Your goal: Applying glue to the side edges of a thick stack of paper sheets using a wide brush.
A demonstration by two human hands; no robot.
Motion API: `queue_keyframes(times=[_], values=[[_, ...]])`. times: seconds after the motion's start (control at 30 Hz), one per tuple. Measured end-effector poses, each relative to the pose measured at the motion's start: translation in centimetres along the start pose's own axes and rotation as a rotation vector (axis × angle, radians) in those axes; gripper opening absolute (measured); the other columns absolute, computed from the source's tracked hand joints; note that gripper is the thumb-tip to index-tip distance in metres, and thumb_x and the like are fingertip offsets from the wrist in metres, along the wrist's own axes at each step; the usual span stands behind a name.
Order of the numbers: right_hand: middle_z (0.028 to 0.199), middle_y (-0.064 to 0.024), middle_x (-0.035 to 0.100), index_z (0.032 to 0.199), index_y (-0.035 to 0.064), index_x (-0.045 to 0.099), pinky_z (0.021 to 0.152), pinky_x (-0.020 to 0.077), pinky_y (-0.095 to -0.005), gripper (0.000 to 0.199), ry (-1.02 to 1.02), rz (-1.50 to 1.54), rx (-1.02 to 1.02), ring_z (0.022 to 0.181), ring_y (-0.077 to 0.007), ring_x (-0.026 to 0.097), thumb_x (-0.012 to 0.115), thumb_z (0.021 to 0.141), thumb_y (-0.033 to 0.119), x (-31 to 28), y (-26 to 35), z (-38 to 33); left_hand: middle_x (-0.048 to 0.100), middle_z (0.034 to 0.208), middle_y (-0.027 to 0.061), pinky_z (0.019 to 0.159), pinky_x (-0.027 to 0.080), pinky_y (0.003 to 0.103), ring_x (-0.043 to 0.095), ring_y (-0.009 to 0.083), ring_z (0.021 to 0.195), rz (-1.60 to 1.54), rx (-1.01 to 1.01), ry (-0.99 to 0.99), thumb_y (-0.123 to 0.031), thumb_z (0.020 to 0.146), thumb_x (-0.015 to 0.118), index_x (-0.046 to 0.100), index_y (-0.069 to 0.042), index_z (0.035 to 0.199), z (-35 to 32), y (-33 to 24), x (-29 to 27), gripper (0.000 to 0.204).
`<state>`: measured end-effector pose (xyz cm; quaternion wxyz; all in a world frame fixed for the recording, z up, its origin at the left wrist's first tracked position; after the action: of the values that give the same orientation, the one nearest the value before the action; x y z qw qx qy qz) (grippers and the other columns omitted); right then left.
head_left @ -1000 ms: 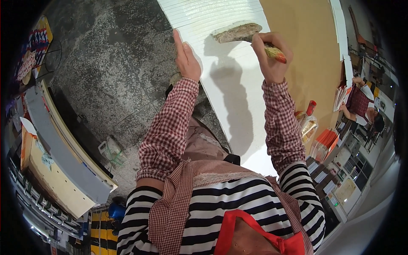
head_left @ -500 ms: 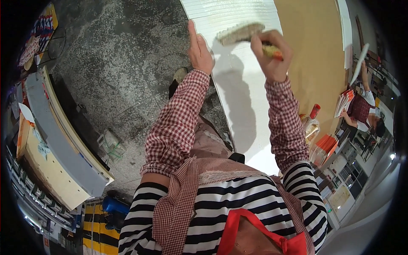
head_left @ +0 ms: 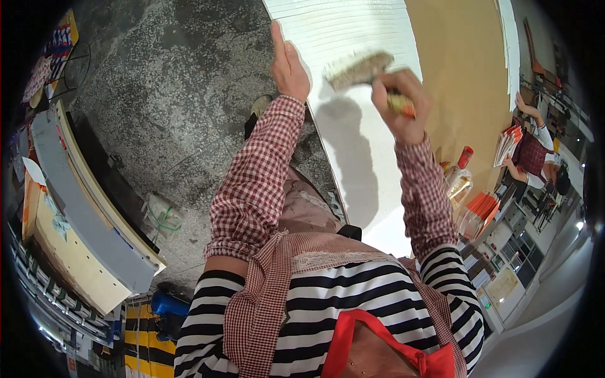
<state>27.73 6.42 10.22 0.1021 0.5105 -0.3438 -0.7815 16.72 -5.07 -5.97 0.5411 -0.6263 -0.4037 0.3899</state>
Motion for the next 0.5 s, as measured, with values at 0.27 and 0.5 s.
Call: queue_keyframes(times=[0.27,0.5], values=[[0.072,-0.0076,0.059,0.079,-0.0019,0.064,0.058,0.0453,-0.0267,0.007,-0.122,0.084,-0.033,0.061,-0.0143,0.057,0.070,0.076,-0.003,0.4,0.1,1.9,0.049,0.142,0.0226,0.104,0.040,0.035,0.052,0.0316,0.127,0.004,0.057,-0.025,-0.033,0.107,0.026,0.018,-0.012,0.156,0.0,-0.1,0.1,0.054],[0.076,-0.0086,0.064,0.078,-0.0017,0.064,0.060,0.0477,-0.0269,0.007,0.036,-0.016,0.085,0.063,-0.0139,0.059,0.070,0.075,-0.004,-2.5,0.3,-5.5,0.047,0.143,0.0233,0.104,0.041,0.037,0.051,0.0334,0.127,0.036,-0.041,0.032,-0.034,0.107,0.024,0.013,-0.012,0.157,0.2,-0.1,-0.1,0.056]])
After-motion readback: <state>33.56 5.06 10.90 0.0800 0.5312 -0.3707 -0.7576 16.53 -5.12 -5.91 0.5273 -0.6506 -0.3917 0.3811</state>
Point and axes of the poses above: each hand's wrist, its own z-axis towards the middle knuckle, its own x-axis out of the palm, y = z × x, the point moved 1 cm from there along z, towards the middle knuckle
